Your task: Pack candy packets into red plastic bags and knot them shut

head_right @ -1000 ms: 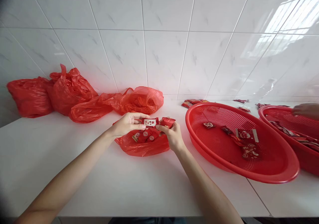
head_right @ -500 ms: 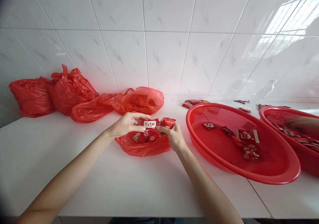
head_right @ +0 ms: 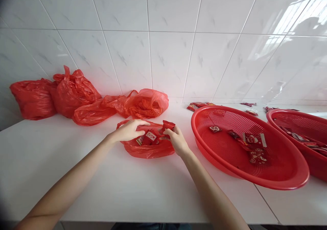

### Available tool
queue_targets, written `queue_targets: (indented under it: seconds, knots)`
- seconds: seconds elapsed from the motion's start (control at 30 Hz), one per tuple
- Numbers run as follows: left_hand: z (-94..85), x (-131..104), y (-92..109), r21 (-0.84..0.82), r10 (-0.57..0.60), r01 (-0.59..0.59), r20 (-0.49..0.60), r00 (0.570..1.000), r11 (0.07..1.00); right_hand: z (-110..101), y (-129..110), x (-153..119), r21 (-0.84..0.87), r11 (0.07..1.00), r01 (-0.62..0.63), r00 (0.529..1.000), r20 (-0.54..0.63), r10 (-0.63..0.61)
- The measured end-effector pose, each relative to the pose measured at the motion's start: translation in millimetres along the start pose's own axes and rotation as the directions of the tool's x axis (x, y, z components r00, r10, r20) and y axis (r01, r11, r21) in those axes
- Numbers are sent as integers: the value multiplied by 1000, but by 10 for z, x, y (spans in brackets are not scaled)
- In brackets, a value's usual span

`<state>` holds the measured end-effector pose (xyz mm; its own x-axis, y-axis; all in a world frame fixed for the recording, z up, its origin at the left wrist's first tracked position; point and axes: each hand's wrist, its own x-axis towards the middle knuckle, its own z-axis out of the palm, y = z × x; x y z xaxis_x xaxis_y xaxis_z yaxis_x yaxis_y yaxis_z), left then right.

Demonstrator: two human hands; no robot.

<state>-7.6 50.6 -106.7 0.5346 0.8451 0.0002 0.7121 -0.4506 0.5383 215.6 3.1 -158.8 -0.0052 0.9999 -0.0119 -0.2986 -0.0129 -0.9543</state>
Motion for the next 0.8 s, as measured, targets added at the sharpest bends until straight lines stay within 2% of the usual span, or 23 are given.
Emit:
queue_targets:
  seconds: [0.13, 0.3, 0.43, 0.5, 0.8]
  knots:
    - [-8, -24, 54, 116, -27, 20, 55, 998, 993, 25, 21, -3, -96, 995, 26, 1000, 16, -25]
    - [-8, -36, 78, 120, -15, -6, 170, 985, 993, 45, 20, -26, -195, 978, 74, 995, 80, -60]
    - [47, -41, 63, 53, 36, -59, 357, 933, 997, 31, 48, -32, -276, 956, 104, 989, 133, -69]
    - [94, -48, 64, 58, 33, -62, 408, 912, 996, 24, 70, -28, -275, 954, 119, 987, 138, -84]
    - [237, -118, 179, 218, 7, -106, 410, 912, 970, 52, 67, -55, -392, 904, 170, 984, 125, -130]
